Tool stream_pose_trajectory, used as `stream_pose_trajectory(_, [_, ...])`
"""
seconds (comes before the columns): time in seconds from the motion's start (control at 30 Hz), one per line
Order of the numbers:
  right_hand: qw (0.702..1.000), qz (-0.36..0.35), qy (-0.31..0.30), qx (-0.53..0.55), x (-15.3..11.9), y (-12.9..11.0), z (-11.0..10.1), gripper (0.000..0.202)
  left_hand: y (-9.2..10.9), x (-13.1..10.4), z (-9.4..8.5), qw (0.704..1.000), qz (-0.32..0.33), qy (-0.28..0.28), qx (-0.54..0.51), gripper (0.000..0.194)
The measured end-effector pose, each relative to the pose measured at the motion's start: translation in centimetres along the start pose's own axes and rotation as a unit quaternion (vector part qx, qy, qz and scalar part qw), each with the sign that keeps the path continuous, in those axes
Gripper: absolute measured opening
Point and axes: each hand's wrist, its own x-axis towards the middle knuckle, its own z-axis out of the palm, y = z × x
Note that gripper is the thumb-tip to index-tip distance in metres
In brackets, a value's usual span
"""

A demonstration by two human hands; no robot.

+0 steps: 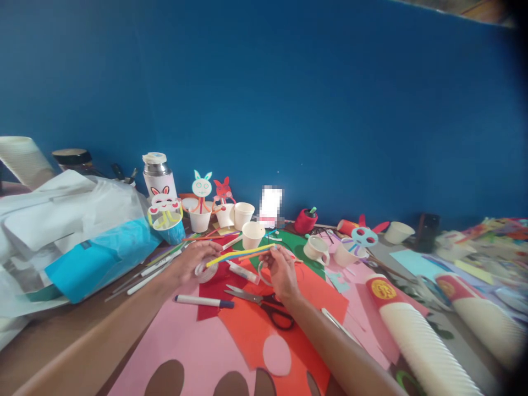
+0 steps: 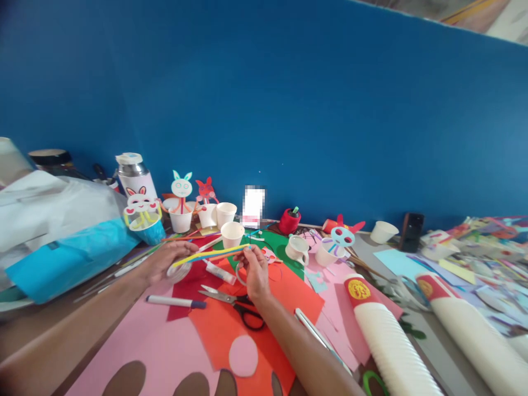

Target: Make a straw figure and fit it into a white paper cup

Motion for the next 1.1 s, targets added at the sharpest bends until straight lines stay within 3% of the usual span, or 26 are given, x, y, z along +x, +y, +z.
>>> stream_pose_trajectory(0.13, [0.997, 0.042, 0.019, 0.059, 0.1, -0.5, 0.2, 0.018, -0.4, 0.3, 0.1, 0.999, -0.004, 0.012, -0.034, 0.025])
stream_pose_trajectory(0.37, [0.99, 0.131, -0.034, 0.039, -0.8, -1.0, 1.1, 0.023, -0.9, 0.1, 0.8, 0.999, 0.035, 0.013, -0.025, 0.027])
stream_pose_trajectory(0.63, [0.968, 0.197, -0.131, -0.084, -1.9, -0.9, 2.4, 0.03, -0.9, -1.6, 2.6, 0.994, 0.105, 0.002, 0.015, 0.024])
stream_pose_trajectory(0.87, [0.954, 0.2, -0.154, -0.161, -2.4, 0.1, 2.5, 0.031, -2.1, -2.0, 3.7, 0.995, 0.099, -0.015, 0.025, 0.023])
stream_pose_trajectory(1.1, [0.936, 0.234, -0.179, -0.193, -2.7, 0.0, 2.8, 0.037, -1.9, -2.7, 4.6, 0.996, 0.085, -0.016, 0.01, 0.023])
